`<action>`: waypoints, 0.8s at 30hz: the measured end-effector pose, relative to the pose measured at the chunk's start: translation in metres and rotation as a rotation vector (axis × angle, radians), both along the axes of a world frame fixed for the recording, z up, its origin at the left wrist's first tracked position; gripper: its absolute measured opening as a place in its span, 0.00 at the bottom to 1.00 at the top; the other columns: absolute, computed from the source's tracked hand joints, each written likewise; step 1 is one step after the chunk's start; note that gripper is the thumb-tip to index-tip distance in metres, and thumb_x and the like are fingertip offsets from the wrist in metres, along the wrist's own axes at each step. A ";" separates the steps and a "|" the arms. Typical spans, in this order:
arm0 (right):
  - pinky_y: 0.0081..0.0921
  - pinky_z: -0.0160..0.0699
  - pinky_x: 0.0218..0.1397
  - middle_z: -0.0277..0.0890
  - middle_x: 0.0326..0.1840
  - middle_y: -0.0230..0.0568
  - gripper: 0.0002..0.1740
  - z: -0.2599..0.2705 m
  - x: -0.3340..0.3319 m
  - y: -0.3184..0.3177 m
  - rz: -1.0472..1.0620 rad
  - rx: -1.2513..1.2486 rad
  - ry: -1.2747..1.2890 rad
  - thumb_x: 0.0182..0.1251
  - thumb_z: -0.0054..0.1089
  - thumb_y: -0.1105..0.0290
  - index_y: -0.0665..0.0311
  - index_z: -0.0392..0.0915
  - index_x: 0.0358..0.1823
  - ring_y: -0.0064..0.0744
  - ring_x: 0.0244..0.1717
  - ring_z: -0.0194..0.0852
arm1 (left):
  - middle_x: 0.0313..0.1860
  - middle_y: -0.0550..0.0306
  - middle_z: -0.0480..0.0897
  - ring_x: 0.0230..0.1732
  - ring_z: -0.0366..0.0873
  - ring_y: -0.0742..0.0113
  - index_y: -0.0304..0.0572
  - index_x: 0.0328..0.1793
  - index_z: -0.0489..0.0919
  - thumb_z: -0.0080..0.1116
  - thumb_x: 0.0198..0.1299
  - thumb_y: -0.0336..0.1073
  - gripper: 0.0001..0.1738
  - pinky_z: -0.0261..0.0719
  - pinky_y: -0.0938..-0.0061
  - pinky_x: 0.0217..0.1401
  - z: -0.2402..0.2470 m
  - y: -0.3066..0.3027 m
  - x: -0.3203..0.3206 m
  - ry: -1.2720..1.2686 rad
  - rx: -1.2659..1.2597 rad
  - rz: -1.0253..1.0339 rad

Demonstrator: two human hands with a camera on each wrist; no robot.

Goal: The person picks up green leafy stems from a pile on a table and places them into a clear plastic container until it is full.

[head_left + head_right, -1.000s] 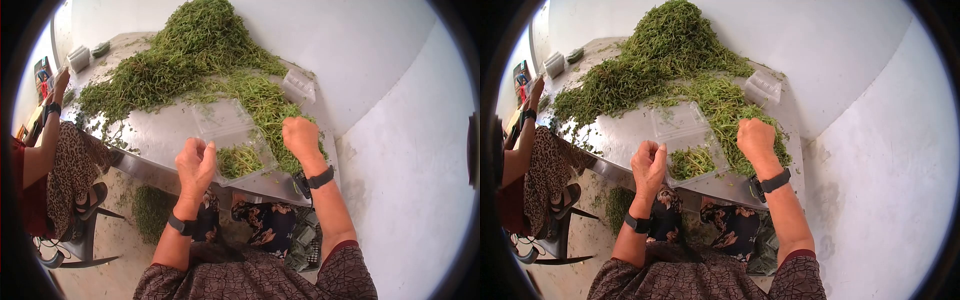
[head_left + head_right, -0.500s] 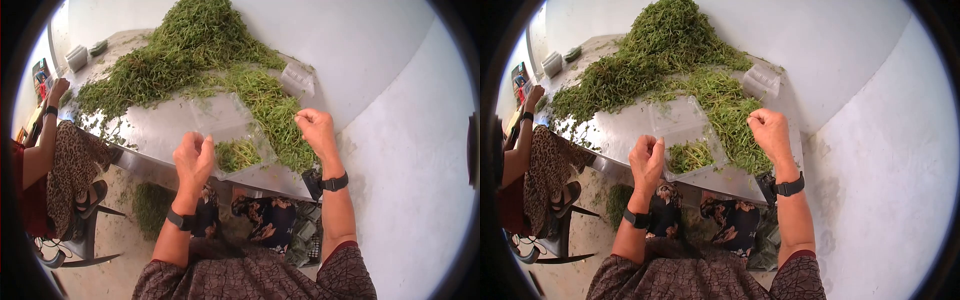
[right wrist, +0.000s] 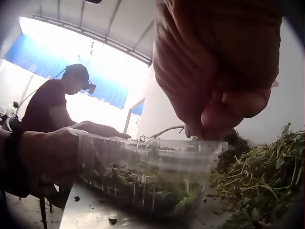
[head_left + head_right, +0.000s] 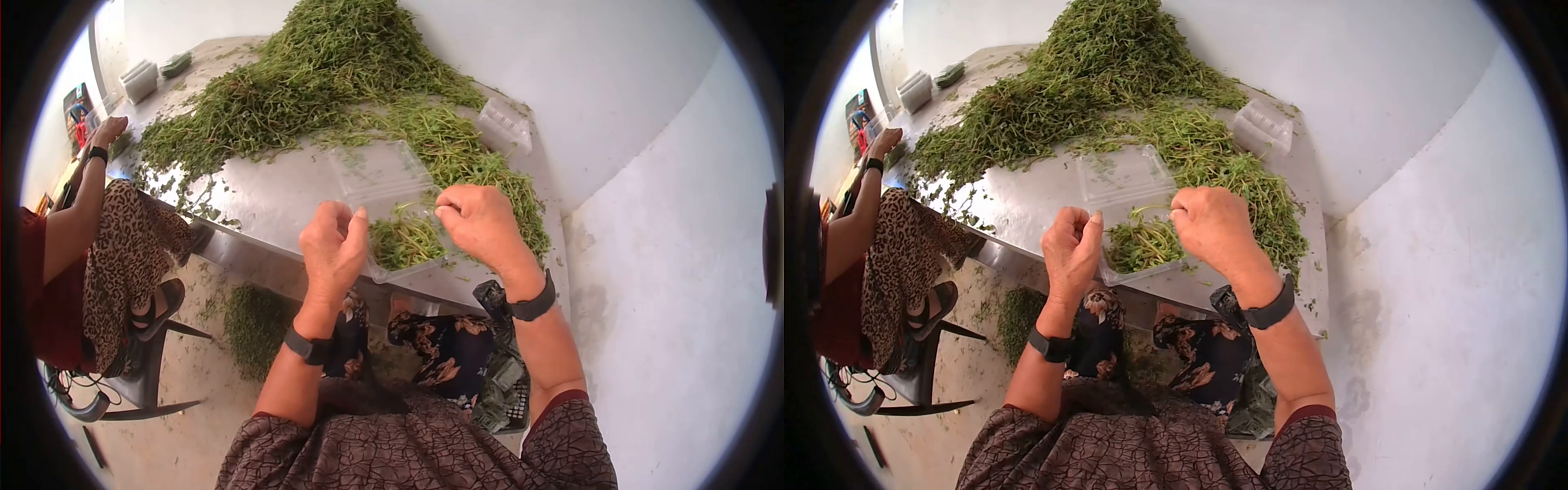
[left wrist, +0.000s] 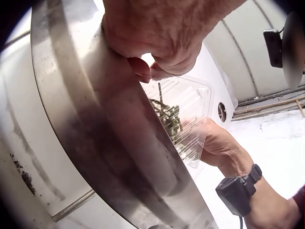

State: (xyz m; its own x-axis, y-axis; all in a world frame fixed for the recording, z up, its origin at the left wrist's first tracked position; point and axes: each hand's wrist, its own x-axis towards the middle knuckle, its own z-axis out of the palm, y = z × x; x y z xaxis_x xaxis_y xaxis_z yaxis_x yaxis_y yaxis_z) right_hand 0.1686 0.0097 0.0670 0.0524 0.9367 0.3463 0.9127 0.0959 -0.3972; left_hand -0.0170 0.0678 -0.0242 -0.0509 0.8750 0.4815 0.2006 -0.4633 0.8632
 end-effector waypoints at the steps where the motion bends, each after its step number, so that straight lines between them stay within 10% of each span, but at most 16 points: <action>1: 0.42 0.80 0.39 0.82 0.29 0.49 0.07 -0.002 -0.001 0.002 0.008 -0.025 -0.032 0.58 0.61 0.69 0.65 0.83 0.32 0.52 0.32 0.82 | 0.18 0.54 0.78 0.19 0.76 0.63 0.36 0.30 0.76 0.65 0.58 0.35 0.11 0.75 0.69 0.26 0.000 0.000 0.000 0.015 -0.015 0.007; 24: 0.42 0.80 0.39 0.83 0.33 0.49 0.08 -0.015 -0.012 0.010 0.250 -0.113 -0.219 0.60 0.60 0.70 0.62 0.84 0.37 0.53 0.35 0.81 | 0.17 0.55 0.75 0.19 0.71 0.67 0.35 0.31 0.75 0.64 0.60 0.35 0.12 0.71 0.70 0.25 0.004 -0.002 0.001 0.034 0.010 -0.001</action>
State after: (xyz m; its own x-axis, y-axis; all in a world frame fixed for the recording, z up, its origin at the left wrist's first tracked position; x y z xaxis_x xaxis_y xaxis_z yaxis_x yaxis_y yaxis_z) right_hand 0.1571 0.0200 0.0518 -0.2475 0.9441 0.2175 0.9314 0.2937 -0.2152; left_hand -0.0158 0.0661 -0.0203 -0.0338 0.8704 0.4912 0.2296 -0.4716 0.8514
